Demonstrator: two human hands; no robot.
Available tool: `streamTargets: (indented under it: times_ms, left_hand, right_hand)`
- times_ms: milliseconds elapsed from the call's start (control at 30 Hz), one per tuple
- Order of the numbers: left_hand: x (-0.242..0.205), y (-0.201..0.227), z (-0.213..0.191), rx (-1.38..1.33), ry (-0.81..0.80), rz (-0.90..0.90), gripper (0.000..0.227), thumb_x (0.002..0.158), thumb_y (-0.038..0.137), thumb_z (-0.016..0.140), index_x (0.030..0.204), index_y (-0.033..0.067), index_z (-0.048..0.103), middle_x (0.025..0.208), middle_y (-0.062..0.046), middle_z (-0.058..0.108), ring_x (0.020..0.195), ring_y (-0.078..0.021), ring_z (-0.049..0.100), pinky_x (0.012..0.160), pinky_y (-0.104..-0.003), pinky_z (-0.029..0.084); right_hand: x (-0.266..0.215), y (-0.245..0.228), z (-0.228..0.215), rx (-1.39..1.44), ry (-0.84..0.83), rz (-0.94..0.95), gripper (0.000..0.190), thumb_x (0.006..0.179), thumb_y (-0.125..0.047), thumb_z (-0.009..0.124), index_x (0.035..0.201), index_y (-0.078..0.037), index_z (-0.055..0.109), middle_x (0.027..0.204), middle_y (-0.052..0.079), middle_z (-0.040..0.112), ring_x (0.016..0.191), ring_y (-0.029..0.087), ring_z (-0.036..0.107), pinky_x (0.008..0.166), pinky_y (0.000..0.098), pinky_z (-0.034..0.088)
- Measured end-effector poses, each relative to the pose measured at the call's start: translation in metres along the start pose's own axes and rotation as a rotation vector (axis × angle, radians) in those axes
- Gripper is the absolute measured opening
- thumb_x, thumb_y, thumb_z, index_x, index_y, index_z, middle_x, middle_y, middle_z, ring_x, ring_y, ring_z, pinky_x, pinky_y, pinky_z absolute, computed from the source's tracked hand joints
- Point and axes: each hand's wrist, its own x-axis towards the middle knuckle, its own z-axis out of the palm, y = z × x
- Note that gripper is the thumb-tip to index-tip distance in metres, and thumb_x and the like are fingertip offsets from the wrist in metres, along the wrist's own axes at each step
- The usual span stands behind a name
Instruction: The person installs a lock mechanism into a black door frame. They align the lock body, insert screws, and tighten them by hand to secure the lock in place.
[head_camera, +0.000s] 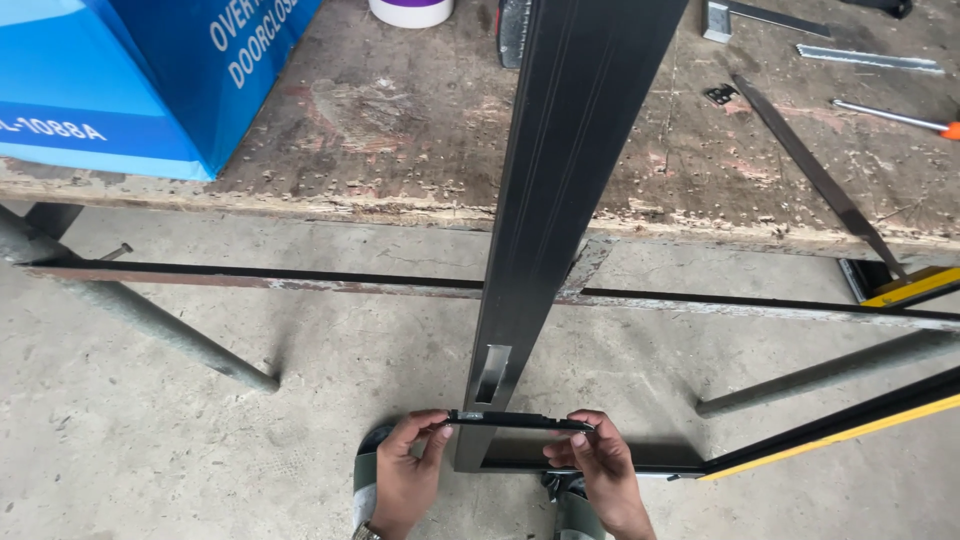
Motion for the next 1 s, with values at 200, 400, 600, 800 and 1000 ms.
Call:
streamTargets:
  times_ms: [200,400,600,800,1000]
  left_hand:
    - [0.002,-0.038,0.007,-0.289,-0.086,-0.142,0.018,0.089,0.003,0.075,0.106,0.0032,0.071,0.085,-0.005,0.071,0.074,-0.0103,0.063,0.070,-0.023,0.056]
    - [0.003,-0.042,0.011,-0.416,-0.172,-0.097,0.011,0.093,-0.001,0.069,0.101,0.0062,0.067,0.080,-0.004,0.064,0.074,-0.0132,0.059,0.069,-0.026,0.049]
    - [0.002,-0.067,0.015,-0.574,-0.178,-0.133,0.015,0.095,-0.003,0.064,0.107,0.0057,0.063,0.100,-0.014,0.074,0.094,-0.0261,0.078,0.082,-0.036,0.064]
    - [0.008,-0.063,0.010,-0.702,-0.170,-0.113,0.026,0.092,0.005,0.072,0.114,0.0049,0.060,0.105,-0.018,0.077,0.091,-0.0282,0.078,0.082,-0.040,0.066]
    - [0.002,-0.049,0.014,-0.894,-0.190,-0.209,0.023,0.091,0.002,0.073,0.111,0.0079,0.065,0.116,-0.015,0.074,0.103,-0.0231,0.070,0.089,-0.041,0.062]
  right_hand:
    - [0.000,-0.001,-0.001,-0.049,0.041,-0.120,0.031,0.097,-0.016,0.062,0.124,-0.002,0.067,0.079,0.022,0.083,0.076,0.031,0.082,0.071,0.0381,0.066]
    - [-0.001,-0.013,0.002,-0.075,0.063,-0.226,0.051,0.094,-0.011,0.065,0.142,-0.001,0.051,0.082,0.017,0.083,0.077,0.026,0.082,0.072,0.0344,0.066]
    - [-0.004,-0.012,0.003,-0.027,0.051,-0.214,0.039,0.094,-0.007,0.066,0.131,0.000,0.058,0.083,0.019,0.080,0.071,0.028,0.082,0.069,0.0360,0.067]
    - [-0.004,0.007,-0.006,-0.113,-0.031,-0.222,0.032,0.096,-0.003,0.062,0.127,-0.004,0.071,0.102,0.015,0.084,0.080,0.023,0.084,0.070,0.0315,0.068]
    - [0.002,0.031,-0.009,-0.218,0.120,-0.028,0.026,0.094,-0.001,0.067,0.116,-0.003,0.079,0.092,0.012,0.084,0.081,0.023,0.083,0.072,0.0308,0.066]
